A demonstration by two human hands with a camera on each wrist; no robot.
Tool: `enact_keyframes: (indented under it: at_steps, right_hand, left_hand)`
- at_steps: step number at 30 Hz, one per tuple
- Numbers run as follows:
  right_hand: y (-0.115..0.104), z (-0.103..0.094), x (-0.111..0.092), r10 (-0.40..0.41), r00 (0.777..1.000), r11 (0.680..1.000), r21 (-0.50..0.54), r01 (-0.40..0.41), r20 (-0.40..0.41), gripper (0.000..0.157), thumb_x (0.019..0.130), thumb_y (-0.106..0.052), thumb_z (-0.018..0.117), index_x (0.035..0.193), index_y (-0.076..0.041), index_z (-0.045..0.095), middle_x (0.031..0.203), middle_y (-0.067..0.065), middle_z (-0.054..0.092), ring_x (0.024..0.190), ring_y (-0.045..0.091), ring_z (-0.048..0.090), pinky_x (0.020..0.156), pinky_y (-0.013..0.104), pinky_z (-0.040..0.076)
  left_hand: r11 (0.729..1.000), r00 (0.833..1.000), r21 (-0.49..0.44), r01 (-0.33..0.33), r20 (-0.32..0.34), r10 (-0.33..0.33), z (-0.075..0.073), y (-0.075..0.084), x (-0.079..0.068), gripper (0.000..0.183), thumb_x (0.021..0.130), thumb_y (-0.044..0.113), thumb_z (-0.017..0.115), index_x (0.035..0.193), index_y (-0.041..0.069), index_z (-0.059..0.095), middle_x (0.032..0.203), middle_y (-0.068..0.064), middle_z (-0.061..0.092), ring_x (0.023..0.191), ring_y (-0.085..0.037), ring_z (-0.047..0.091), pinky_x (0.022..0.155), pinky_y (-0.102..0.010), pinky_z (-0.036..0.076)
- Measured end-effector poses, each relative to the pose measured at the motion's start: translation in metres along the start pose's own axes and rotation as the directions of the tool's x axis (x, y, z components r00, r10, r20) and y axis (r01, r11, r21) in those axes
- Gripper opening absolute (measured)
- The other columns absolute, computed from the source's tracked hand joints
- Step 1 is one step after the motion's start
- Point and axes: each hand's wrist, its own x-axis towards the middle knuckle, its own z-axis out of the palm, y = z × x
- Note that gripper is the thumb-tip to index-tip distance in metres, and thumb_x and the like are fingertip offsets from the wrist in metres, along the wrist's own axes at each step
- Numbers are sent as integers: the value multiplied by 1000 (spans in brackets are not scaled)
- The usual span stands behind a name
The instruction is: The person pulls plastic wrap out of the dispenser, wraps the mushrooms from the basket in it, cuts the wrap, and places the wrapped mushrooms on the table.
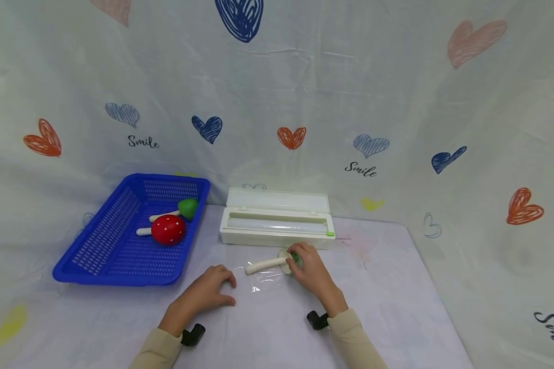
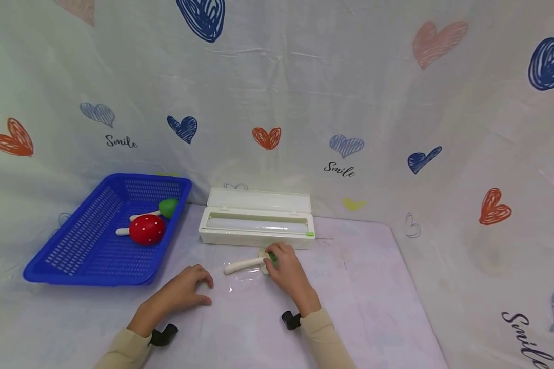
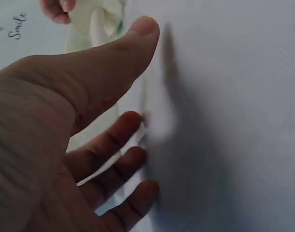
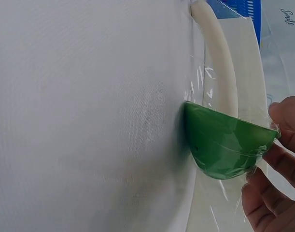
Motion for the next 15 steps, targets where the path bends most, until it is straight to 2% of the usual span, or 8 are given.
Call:
enact_keyframes:
  at_steps: [4,10,13,15]
  right_hand:
    - [1,0,0,0,1000,1000,5,0,-1,17,94,-12,75,110,-7,72,118,8,68,104,25,61,88,42,54]
    - [2,2,2,-11,1000,1000,1,11,0,18,94,-11,75,111,-8,72,120,9,68,107,27,62,90,43,55]
    - [2,2,2,4,1000,1000,11,-4,20,18,94,-10,75,111,-8,72,121,9,68,108,28,62,91,43,54]
    - [1,2,1,8,1000,1000,7,-9,28,18,94,-10,75,111,-7,72,121,8,68,108,27,61,91,43,54]
  left_hand:
    - [1000,1000,27,-6,12,5,0,-2,-2,19,81,14,87,82,23,70,99,7,57,99,-15,51,85,-37,49]
    - [993,999,115,-17,-32,21,-2,2,2,20,91,8,76,80,22,67,91,11,55,92,-11,51,79,-33,49]
    - [990,997,138,-24,-70,34,-6,6,4,17,94,9,74,84,21,66,93,9,56,93,-11,52,82,-35,51]
    - [989,991,143,-35,-121,53,-10,10,8,12,95,9,72,88,18,67,92,6,57,92,-13,53,83,-36,52]
